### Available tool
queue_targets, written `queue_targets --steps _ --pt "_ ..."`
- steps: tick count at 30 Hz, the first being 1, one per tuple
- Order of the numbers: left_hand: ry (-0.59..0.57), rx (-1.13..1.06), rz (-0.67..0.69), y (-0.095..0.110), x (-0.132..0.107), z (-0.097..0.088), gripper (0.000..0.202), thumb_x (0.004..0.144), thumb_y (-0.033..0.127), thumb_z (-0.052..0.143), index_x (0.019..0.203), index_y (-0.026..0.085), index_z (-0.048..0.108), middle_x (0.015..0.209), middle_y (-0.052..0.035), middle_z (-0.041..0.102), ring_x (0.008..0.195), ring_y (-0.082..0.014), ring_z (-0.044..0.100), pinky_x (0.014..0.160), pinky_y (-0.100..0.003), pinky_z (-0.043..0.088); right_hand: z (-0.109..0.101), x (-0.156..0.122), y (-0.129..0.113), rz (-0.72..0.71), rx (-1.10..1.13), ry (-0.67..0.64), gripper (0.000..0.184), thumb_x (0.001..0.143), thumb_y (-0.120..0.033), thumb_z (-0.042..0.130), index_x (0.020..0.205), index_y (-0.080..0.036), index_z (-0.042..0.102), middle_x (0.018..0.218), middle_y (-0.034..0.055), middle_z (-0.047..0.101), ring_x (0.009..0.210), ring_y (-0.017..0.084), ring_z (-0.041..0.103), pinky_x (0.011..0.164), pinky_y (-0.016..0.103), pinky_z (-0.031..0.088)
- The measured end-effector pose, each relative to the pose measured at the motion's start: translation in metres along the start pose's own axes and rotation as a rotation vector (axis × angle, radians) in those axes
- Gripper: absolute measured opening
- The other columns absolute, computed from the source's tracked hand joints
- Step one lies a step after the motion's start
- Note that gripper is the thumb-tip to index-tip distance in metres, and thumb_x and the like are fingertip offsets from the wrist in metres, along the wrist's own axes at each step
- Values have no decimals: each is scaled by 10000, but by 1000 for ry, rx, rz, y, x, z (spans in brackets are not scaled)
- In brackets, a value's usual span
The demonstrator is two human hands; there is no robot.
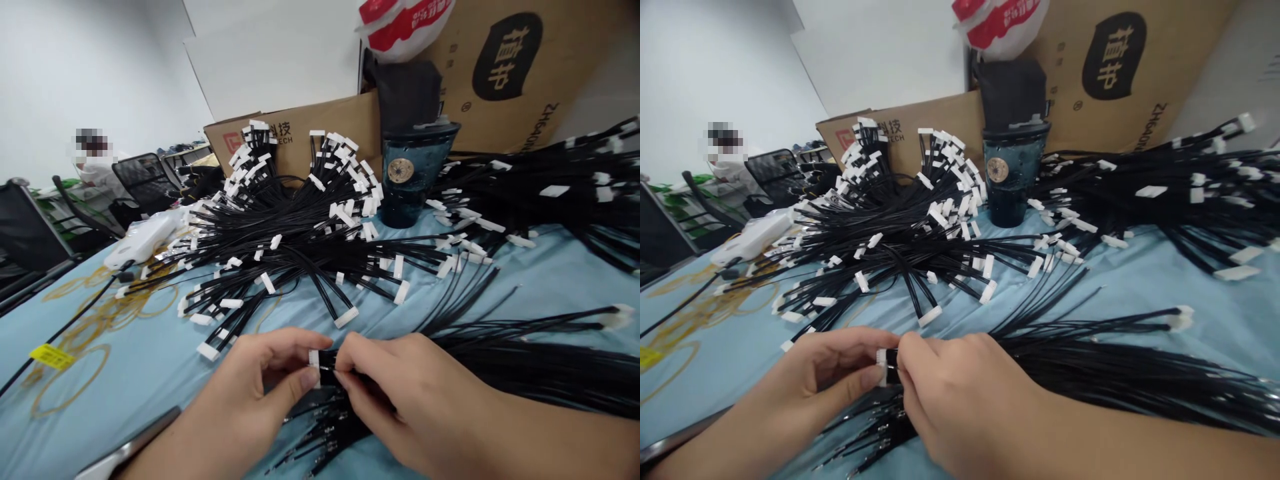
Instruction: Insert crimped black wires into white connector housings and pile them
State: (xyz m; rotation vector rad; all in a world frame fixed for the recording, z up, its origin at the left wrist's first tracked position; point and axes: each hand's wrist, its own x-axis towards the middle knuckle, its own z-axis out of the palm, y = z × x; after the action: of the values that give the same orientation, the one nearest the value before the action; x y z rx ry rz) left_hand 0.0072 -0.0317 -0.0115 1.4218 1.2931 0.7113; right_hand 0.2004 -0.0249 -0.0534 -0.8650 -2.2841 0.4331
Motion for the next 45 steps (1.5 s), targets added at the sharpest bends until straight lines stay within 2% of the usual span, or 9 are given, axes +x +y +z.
queue_targets --steps 5,8,12,20,28,34,39,45 --pt "-13 -50 5 1 1 0 159 768 237 761 860 360 801 839 38 847 840 -250 780 790 -344 610 3 -3 2 -65 -127 49 200 880 -52 444 793 -174 577 608 -26 594 436 121 530 427 286 292" --pt "-43 -29 -11 1 1 -1 123 803 224 738 893 280 800 885 5 854 867 -244 784 806 -330 611 5 -4 2 -82 -138 61 203 877 -57 437 807 -181 582 622 -20 608 450 127 519 442 294 280" --pt "-53 -55 -54 3 3 -2 141 777 215 762 916 218 784 903 -45 857 891 -261 788 826 -344 617 5 -5 1 -75 -88 45 185 880 -73 451 798 -191 567 630 -33 618 466 108 507 464 273 302" --pt "-49 -52 -58 2 1 -3 175 756 218 770 931 217 773 940 -50 857 917 -264 791 836 -340 622 2 -1 1 -64 -35 44 206 908 -88 434 768 -182 553 618 -39 586 461 89 469 463 254 305" --pt "-103 -22 -38 1 2 -2 151 839 206 703 954 242 794 988 -22 849 939 -246 779 880 -327 604 2 0 1 -22 -32 14 235 903 -54 411 791 -142 599 600 0 613 446 113 520 441 249 320" --pt "-136 106 58 3 -4 2 225 899 202 612 987 267 808 984 14 840 915 -217 761 836 -277 595 2 2 0 3 45 -13 227 915 -92 417 788 -148 596 559 -34 555 410 84 458 416 200 339" --pt "-132 270 126 4 -4 3 270 898 166 557 994 244 797 890 12 825 839 -204 742 781 -265 573 2 2 0 7 51 -14 235 919 -97 406 771 -148 580 571 -17 569 426 93 475 420 211 334" --pt "-102 417 189 5 -5 5 259 881 136 547 879 215 794 726 9 766 706 -202 704 706 -264 566 3 2 0 0 40 -23 238 926 -102 397 762 -146 564 546 -32 502 412 93 424 413 216 328"
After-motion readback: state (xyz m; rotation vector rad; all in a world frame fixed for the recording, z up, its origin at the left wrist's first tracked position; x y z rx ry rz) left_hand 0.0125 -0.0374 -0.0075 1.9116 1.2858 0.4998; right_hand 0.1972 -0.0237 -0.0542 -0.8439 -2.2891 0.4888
